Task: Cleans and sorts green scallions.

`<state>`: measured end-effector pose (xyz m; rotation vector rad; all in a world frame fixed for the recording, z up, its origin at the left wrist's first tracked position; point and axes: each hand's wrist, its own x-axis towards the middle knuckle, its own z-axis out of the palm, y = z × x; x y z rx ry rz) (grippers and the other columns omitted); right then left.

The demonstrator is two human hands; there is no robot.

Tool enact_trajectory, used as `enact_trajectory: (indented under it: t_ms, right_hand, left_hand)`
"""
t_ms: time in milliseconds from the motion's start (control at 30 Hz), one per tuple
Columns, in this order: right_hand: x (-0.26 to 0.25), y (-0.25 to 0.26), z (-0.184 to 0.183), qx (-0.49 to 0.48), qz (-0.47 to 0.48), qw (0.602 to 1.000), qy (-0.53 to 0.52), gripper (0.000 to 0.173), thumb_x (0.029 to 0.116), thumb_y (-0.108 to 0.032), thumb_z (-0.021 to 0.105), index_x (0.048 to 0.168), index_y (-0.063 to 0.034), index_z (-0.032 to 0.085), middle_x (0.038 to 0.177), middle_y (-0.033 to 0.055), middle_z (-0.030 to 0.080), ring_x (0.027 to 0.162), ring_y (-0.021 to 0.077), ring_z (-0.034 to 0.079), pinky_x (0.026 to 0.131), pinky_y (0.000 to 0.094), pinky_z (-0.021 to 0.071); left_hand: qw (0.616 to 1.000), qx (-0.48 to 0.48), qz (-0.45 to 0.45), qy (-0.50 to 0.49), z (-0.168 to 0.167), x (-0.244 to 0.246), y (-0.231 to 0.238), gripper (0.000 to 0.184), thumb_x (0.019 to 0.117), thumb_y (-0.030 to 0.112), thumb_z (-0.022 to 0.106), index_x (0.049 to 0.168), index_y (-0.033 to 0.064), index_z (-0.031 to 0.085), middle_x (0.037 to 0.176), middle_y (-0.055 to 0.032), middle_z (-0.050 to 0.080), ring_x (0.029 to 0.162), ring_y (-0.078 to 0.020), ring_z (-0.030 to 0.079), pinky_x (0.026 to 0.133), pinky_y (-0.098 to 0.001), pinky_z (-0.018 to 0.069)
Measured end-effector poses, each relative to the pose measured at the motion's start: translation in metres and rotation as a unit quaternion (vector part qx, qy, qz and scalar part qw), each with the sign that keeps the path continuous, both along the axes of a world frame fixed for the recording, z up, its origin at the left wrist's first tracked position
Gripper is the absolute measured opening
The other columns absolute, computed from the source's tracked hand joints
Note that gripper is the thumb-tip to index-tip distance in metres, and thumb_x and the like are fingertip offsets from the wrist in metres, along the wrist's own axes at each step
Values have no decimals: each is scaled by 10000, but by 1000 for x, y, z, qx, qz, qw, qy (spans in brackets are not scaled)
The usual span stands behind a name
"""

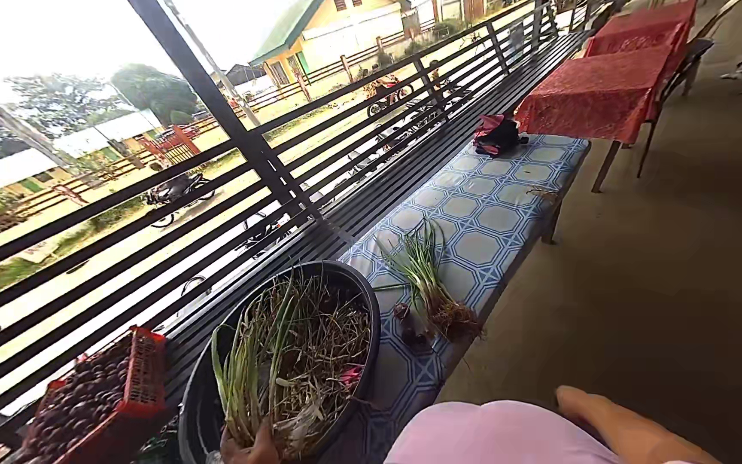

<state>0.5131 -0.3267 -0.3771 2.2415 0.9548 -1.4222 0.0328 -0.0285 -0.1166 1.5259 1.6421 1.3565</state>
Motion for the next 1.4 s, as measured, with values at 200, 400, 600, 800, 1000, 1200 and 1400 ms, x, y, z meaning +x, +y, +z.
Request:
enact_trajectory:
  t_ms: [200, 400, 600, 800, 1000, 1200, 1400]
  right_hand:
    - [-12, 32, 49, 106, -12, 994, 14, 406, 1046, -325, 567, 1332, -54, 668, 1365, 240, 636, 1329, 405, 570, 1117, 625, 418]
    - [-45, 87, 180, 99, 160, 979, 75, 399, 1077, -308, 541, 1256, 12, 697, 1147, 249, 710, 1081, 388, 677, 1011, 585, 471]
    - [-118, 156, 309, 290, 133, 923, 216, 336, 1078, -245, 549, 1308, -27, 664, 1129, 188, 712, 991, 290, 685, 955, 505, 514]
    - [-220, 237, 336, 415, 36, 825, 383, 372, 1069, -211, 560, 1365, 11, 601, 1212, 183, 674, 998, 201, 677, 927, 384, 549]
    - [-280, 281, 345, 440, 47, 838, 321, 392, 1073, -255, 549, 1347, 12, 636, 1296, 211, 664, 1199, 284, 633, 1055, 486, 464]
    - [-294, 291, 347, 439, 57, 856, 269, 304, 1041, -200, 569, 1192, 34, 693, 1181, 217, 687, 1127, 309, 643, 991, 521, 474]
    - [-302, 295, 343, 425, 51, 863, 270, 298, 1044, -211, 575, 1174, 27, 699, 1168, 211, 683, 1109, 304, 638, 973, 516, 476]
  left_hand:
    - [998, -8, -12, -63, 4, 3, -5, 709, 898, 36, 655, 1522, -58, 331, 1418, -256, 520, 1227, -205, 576, 1038, -341, 475]
    - [896, -126, -65, -422, 15, -3, 1, 128, 1065, 105, 405, 1082, 118, 531, 809, 12, 644, 709, -88, 673, 660, -285, 603]
    - [797, -139, -128, -574, 36, 1, -2, 385, 1104, 233, 258, 967, 115, 599, 818, -24, 712, 759, -124, 723, 682, -290, 626]
    - [784, -177, -221, -553, 47, 17, -10, 357, 1076, 179, 284, 1015, 89, 624, 893, -59, 740, 828, -154, 740, 749, -342, 639]
    - [818, -231, -278, -448, 45, 23, -9, 206, 1019, 23, 451, 1208, 32, 533, 952, -112, 717, 838, -204, 727, 759, -392, 628]
    - [892, -203, -301, -269, 46, 15, -2, 638, 822, -87, 668, 1397, 16, 412, 1045, -105, 678, 857, -165, 695, 720, -335, 608]
    - [913, -226, -285, -187, 53, 8, 2, 592, 816, -59, 710, 1356, -14, 472, 1069, -107, 683, 907, -150, 692, 788, -315, 599]
